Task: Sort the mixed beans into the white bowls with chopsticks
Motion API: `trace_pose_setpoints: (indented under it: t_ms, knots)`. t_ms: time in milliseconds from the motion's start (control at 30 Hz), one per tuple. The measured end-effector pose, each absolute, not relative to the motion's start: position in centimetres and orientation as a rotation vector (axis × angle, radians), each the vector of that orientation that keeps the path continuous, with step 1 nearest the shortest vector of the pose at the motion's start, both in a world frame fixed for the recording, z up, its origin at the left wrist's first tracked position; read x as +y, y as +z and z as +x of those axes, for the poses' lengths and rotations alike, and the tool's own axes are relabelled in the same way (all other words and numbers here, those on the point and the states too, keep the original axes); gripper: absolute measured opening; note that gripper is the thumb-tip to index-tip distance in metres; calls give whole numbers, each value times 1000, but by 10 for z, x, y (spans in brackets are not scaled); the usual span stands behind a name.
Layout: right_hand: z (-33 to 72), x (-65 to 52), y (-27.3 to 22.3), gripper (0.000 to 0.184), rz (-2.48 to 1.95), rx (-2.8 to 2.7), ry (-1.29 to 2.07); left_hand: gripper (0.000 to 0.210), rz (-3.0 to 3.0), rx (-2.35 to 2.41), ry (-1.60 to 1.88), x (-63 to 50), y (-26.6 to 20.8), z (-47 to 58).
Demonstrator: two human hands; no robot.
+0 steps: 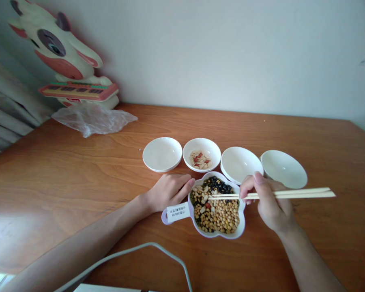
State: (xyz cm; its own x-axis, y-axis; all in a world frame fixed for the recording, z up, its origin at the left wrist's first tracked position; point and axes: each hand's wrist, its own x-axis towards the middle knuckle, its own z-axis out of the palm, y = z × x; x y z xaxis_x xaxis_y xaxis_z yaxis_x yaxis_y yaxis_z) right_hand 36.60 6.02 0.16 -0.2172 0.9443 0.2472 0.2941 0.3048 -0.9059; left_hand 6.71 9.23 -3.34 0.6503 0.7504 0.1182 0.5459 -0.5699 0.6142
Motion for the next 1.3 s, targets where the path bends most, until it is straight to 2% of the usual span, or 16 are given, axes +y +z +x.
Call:
trace_pose_setpoints:
  t_ms: [400,733,1000,1300]
  knots:
    - [359,58,6,63,-1072,-1396,926,39,2324,1012,519,92,-33,67]
    - [350,57,-1,64,-915,-1237,526,39,2344,1008,511,93,-34,67]
    - [341,66,-8,63,-912,-1203,412,40,2327,999,533,92,-33,67]
    - [337,76,-11,62,-968,-1134,504,38,2304,986,497,93,-32,67]
